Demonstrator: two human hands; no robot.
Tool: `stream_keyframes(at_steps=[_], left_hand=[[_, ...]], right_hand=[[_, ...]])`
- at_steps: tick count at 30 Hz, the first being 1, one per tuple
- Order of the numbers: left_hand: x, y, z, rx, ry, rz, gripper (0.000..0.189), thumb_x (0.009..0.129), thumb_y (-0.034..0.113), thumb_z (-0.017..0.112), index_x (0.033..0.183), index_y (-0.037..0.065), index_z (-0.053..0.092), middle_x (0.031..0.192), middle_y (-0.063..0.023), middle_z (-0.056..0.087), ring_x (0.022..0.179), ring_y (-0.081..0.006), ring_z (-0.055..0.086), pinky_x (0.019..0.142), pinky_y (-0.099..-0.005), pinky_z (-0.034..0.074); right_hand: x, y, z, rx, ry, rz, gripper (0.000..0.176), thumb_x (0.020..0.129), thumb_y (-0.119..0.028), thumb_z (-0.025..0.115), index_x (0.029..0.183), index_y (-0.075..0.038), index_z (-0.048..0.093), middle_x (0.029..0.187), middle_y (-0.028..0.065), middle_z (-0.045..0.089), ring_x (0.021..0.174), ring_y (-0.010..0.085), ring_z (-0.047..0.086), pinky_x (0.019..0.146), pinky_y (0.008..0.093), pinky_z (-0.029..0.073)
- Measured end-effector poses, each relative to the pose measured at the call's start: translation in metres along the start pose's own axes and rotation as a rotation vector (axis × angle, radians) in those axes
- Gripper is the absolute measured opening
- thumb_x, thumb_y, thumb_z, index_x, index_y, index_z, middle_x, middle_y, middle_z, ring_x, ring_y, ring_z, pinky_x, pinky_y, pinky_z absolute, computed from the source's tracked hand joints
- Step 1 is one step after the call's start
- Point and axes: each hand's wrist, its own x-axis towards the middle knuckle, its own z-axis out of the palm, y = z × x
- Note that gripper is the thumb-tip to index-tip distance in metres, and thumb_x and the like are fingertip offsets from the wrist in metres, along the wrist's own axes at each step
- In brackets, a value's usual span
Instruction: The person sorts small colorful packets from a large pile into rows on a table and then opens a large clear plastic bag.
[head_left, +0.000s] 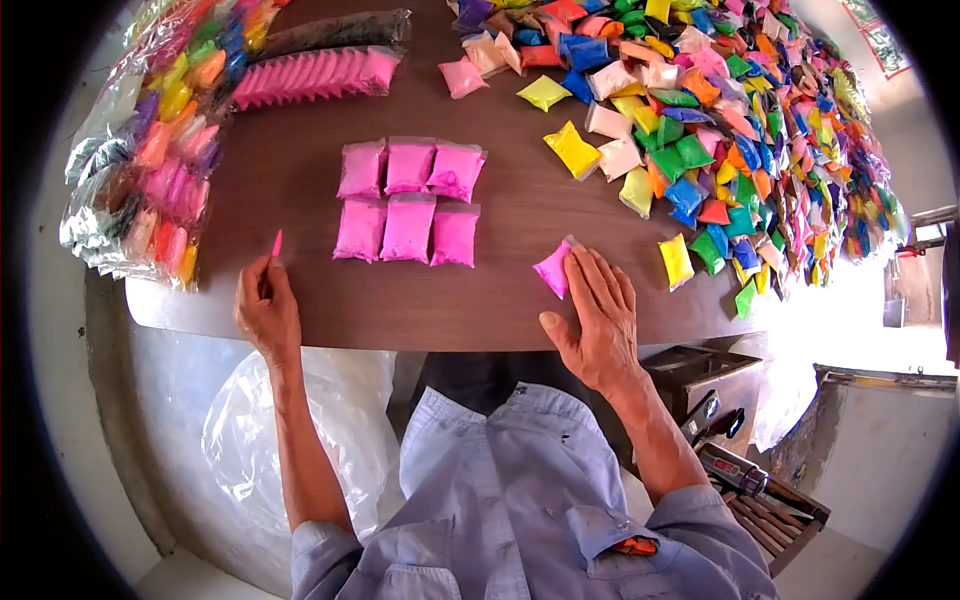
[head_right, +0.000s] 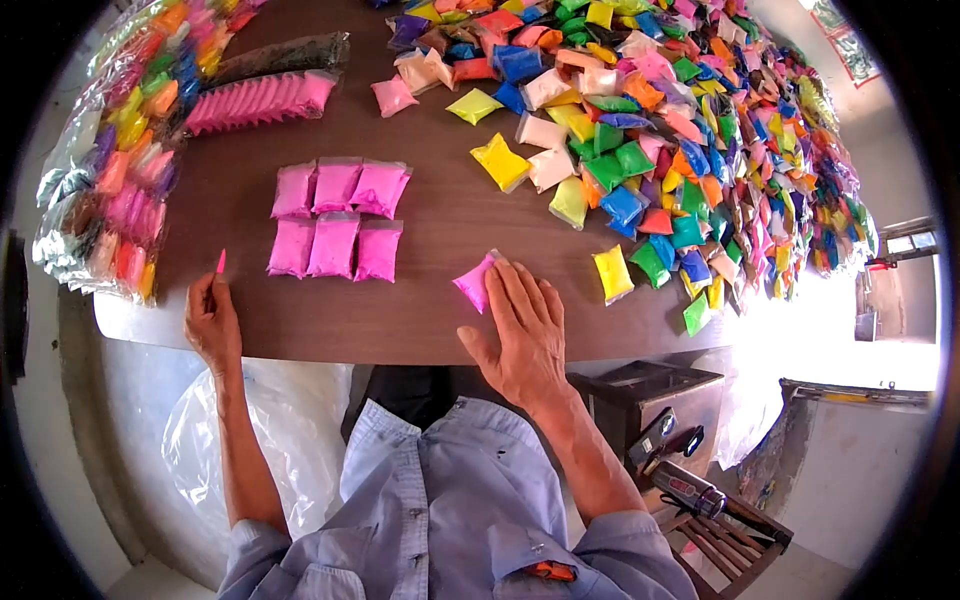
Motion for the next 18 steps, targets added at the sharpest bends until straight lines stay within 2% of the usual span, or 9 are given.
stream_keyframes(at_steps=[2,3,5,7,8,10,13,18], left_hand=[[0.000,0.003,-0.001,0.007,0.007,0.021,0.014,0.101,0.015,0.067,0.105,0.002,0.073,0.089,-0.0063,0.071,0.079,-0.0152,0.065,0.074,-0.0314,0.053],[0.000,0.001,0.000,0.004,0.010,0.021,0.014,0.101,0.015,0.067,0.105,0.002,0.073,0.089,-0.0063,0.071,0.079,-0.0152,0.065,0.074,-0.0314,0.053],[0.001,-0.001,0.001,-0.034,0.027,0.058,0.010,0.099,0.012,0.069,0.100,0.003,0.072,0.086,-0.0062,0.070,0.074,-0.0164,0.063,0.068,-0.0320,0.052],[0.001,0.000,0.001,-0.041,0.032,0.032,0.010,0.099,0.012,0.069,0.100,0.003,0.072,0.086,-0.0060,0.070,0.074,-0.0163,0.062,0.068,-0.0320,0.051],[0.000,0.001,0.001,-0.043,0.030,0.006,0.010,0.099,0.012,0.069,0.100,0.003,0.072,0.085,-0.0057,0.069,0.073,-0.0163,0.062,0.068,-0.0320,0.051],[0.000,0.003,0.001,-0.038,0.033,0.008,0.009,0.099,0.012,0.069,0.100,0.003,0.072,0.085,-0.0056,0.069,0.073,-0.0162,0.062,0.068,-0.0319,0.051],[0.000,0.004,0.001,-0.031,0.046,0.040,0.009,0.098,0.011,0.069,0.099,0.003,0.072,0.085,-0.0058,0.069,0.073,-0.0163,0.061,0.068,-0.0318,0.051],[0.001,0.004,-0.002,-0.012,0.028,0.048,0.009,0.098,0.011,0.068,0.098,0.003,0.072,0.085,-0.0069,0.070,0.073,-0.0175,0.063,0.068,-0.0320,0.051]], right_hand=[[-0.001,0.000,0.000,0.000,-0.002,0.003,0.069,0.097,-0.043,0.066,0.150,-0.001,0.051,0.159,0.0177,0.046,0.146,0.0372,0.043,0.121,0.0544,0.028],[-0.005,-0.001,-0.001,0.026,0.020,-0.005,0.064,0.096,-0.040,0.068,0.146,-0.002,0.056,0.156,0.0169,0.050,0.144,0.0363,0.046,0.120,0.0539,0.030],[-0.009,0.002,-0.001,0.048,0.045,-0.020,0.059,0.095,-0.037,0.071,0.141,-0.002,0.061,0.153,0.0162,0.054,0.141,0.0355,0.050,0.119,0.0534,0.032],[-0.012,0.008,0.000,0.173,0.153,-0.044,0.048,0.088,-0.026,0.079,0.128,-0.001,0.069,0.141,0.0144,0.063,0.130,0.0345,0.059,0.113,0.0510,0.040],[-0.013,0.008,-0.002,0.170,0.153,-0.041,0.048,0.088,-0.026,0.079,0.128,-0.001,0.069,0.141,0.0144,0.063,0.130,0.0345,0.059,0.113,0.0510,0.040],[-0.014,0.004,-0.009,0.157,0.177,-0.031,0.042,0.082,-0.016,0.084,0.118,0.000,0.072,0.131,0.0132,0.069,0.120,0.0341,0.065,0.106,0.0469,0.047],[-0.020,0.006,-0.012,0.168,0.195,-0.036,0.043,0.079,-0.011,0.085,0.118,0.002,0.072,0.130,0.0135,0.069,0.118,0.0343,0.065,0.102,0.0454,0.051],[-0.037,0.014,-0.003,0.219,0.286,-0.016,0.038,0.076,-0.008,0.088,0.109,0.000,0.073,0.122,0.0123,0.071,0.109,0.0340,0.069,0.094,0.0447,0.055]])
